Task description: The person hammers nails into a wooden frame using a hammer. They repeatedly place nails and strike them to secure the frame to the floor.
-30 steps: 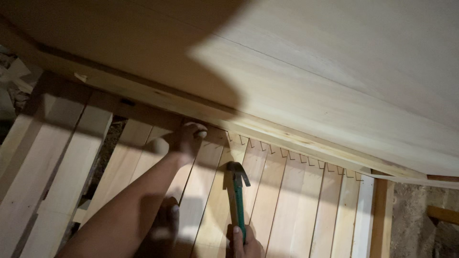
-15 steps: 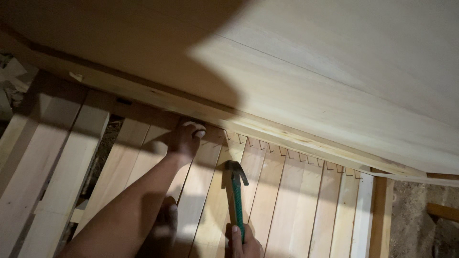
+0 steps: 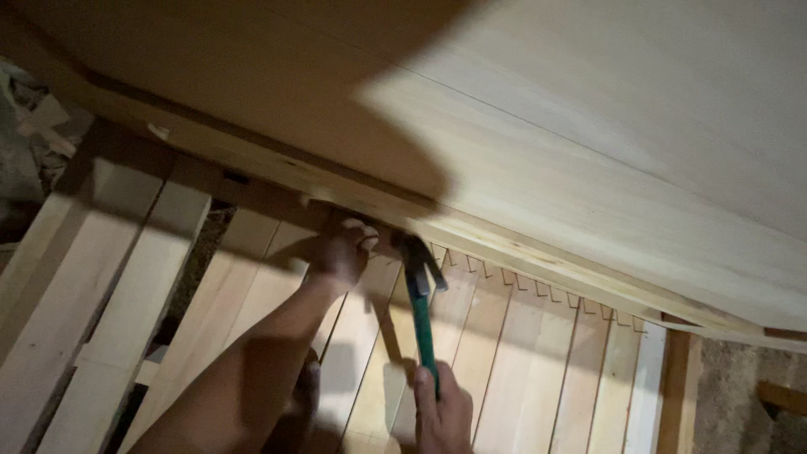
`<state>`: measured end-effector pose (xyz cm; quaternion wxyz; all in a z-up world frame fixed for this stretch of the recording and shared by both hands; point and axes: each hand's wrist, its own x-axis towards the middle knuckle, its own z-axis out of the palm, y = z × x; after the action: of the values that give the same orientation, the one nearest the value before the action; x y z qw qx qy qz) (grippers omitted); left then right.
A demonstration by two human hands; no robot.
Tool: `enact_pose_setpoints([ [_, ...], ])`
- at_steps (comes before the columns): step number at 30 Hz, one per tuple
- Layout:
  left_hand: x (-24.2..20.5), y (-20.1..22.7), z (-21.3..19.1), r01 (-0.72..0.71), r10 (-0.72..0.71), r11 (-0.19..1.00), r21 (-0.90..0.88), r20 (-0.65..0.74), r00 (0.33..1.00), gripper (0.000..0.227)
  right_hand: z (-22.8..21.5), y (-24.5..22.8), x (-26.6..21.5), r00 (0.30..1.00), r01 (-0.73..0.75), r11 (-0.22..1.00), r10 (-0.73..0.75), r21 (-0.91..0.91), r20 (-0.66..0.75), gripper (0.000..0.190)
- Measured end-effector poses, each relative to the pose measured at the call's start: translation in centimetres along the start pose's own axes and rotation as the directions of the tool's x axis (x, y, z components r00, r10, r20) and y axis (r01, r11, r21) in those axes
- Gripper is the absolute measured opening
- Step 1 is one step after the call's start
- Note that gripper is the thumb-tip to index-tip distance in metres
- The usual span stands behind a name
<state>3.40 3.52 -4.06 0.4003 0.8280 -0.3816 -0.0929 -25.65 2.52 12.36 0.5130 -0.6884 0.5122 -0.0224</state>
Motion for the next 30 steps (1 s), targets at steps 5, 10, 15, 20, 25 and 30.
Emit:
enact_pose_setpoints([
  [5, 0.1, -0.8, 0.6, -0.097, 0.097, 0.974, 0.204, 0.012, 0.995, 0.022, 0.5, -3.6, 2.5, 0.994, 0.108, 0.975, -0.102, -0.192, 0.042, 0.040],
  [10, 0.1, 0.2, -0.3, 0.007, -0.005, 0.998, 0.068, -0.024, 1.000, 0.018, 0.6, -4.8, 2.7, 0.997, 0.043, 0.971, -0.028, -0.235, 0.066, 0.041],
  [15, 0.1, 0.7, -0.9, -0.106, 0.110, 0.990, 0.092, -0.042, 0.993, 0.014, 0.7, -3.9, 2.3, 0.969, 0.244, 0.953, -0.247, -0.182, 0.005, 0.040],
  [20, 0.6, 1.0, -0.8, 0.028, -0.028, 0.990, 0.138, -0.003, 1.000, 0.014, 0.8, -4.0, 3.7, 0.997, 0.068, 0.935, -0.048, -0.348, 0.066, 0.038],
  [25, -0.5, 2.6, -2.8, 0.254, -0.264, 0.964, 0.082, 0.158, 0.951, 0.024, -0.3, -3.6, 1.2, 0.973, 0.229, 0.973, -0.228, -0.038, 0.024, 0.039],
  [30, -5.5, 4.9, -8.3, 0.121, -0.200, 0.952, 0.282, 0.271, 0.941, 0.053, -0.8, -3.8, 0.5, 0.780, 0.625, 0.771, -0.609, 0.121, -0.142, 0.040],
])
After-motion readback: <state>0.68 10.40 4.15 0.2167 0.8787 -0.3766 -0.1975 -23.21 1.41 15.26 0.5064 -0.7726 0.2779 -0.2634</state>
